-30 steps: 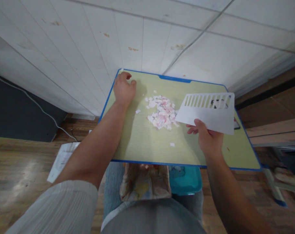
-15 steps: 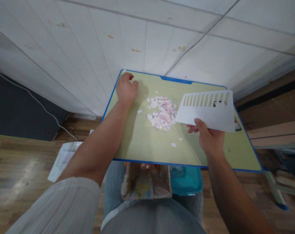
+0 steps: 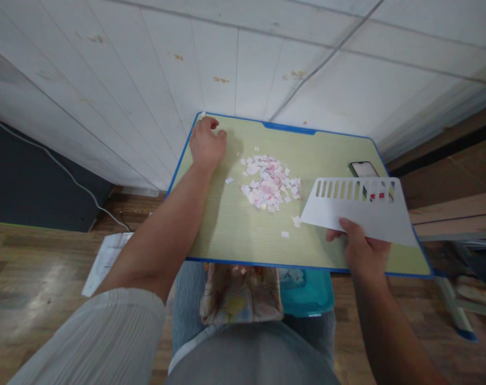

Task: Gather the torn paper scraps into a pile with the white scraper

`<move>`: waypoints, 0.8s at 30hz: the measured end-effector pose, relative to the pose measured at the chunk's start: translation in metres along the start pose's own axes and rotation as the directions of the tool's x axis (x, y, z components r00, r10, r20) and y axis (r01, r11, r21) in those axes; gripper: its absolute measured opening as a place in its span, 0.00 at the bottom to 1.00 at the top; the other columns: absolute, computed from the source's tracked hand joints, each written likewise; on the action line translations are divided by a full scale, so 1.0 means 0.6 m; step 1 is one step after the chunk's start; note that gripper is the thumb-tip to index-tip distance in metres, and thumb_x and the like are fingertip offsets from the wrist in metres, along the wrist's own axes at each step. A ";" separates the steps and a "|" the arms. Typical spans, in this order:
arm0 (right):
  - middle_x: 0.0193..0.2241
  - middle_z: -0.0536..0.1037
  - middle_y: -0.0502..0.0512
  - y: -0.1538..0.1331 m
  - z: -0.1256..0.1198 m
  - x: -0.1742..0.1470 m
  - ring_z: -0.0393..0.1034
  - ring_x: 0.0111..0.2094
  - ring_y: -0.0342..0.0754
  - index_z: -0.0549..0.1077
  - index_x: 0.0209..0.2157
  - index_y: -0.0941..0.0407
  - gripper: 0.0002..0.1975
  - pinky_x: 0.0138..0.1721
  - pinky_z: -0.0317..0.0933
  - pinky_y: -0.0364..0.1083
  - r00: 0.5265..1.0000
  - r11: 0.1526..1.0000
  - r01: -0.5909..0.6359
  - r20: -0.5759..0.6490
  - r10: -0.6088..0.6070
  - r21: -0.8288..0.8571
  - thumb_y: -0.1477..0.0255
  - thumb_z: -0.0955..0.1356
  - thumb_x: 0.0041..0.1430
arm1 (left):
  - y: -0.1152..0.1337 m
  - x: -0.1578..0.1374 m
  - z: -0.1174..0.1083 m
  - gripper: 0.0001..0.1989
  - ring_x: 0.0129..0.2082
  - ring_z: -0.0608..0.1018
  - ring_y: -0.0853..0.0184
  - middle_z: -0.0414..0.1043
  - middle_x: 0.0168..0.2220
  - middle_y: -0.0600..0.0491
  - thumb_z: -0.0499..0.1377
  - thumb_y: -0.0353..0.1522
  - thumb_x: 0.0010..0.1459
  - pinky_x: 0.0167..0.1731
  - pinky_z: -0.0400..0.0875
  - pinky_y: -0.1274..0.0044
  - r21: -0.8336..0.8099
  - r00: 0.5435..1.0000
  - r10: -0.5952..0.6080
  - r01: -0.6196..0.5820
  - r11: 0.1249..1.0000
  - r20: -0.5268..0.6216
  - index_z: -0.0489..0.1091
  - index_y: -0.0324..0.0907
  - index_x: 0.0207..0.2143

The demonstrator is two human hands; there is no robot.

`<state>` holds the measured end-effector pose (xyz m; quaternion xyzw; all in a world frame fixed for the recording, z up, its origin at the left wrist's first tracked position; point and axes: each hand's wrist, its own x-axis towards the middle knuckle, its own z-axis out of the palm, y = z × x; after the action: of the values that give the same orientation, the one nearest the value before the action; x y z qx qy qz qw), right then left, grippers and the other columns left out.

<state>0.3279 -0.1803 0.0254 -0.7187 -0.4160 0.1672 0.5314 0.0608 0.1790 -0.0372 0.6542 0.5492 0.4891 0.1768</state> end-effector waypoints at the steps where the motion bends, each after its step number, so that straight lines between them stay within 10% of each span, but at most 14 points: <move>1: 0.20 0.77 0.52 0.006 -0.006 -0.004 0.75 0.24 0.55 0.72 0.20 0.49 0.18 0.35 0.78 0.58 1.000 1.000 0.002 0.000 -0.002 -0.025 0.66 0.72 0.64 | 0.001 0.001 0.000 0.12 0.63 0.78 0.51 0.78 0.52 0.48 0.64 0.27 0.64 0.70 0.69 0.55 -0.001 1.000 0.002 -0.002 1.000 -0.005 0.73 0.49 0.48; 17: 0.20 0.78 0.52 0.018 -0.035 -0.045 0.76 0.25 0.53 0.75 0.20 0.52 0.19 0.38 0.76 0.55 0.998 0.998 0.062 0.015 -0.062 0.014 0.66 0.74 0.65 | 0.051 -0.006 -0.015 0.16 0.54 0.77 0.57 0.78 0.48 0.50 0.65 0.20 0.64 0.65 0.69 0.60 0.091 0.998 -0.043 0.047 0.995 -0.035 0.65 0.49 0.39; 24: 0.23 0.79 0.50 0.033 -0.065 -0.070 0.71 0.20 0.49 0.77 0.28 0.53 0.09 0.24 0.71 0.50 0.997 0.987 -0.072 -0.016 0.075 0.146 0.67 0.78 0.57 | 0.046 -0.003 -0.013 0.18 0.52 0.76 0.57 0.76 0.46 0.50 0.65 0.20 0.63 0.64 0.69 0.61 0.075 0.999 -0.034 0.037 0.996 -0.043 0.63 0.50 0.37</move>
<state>0.3380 -0.2388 0.0137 -0.6945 -0.3703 0.2089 0.5804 0.0698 0.1656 -0.0132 0.6402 0.5826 0.4779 0.1491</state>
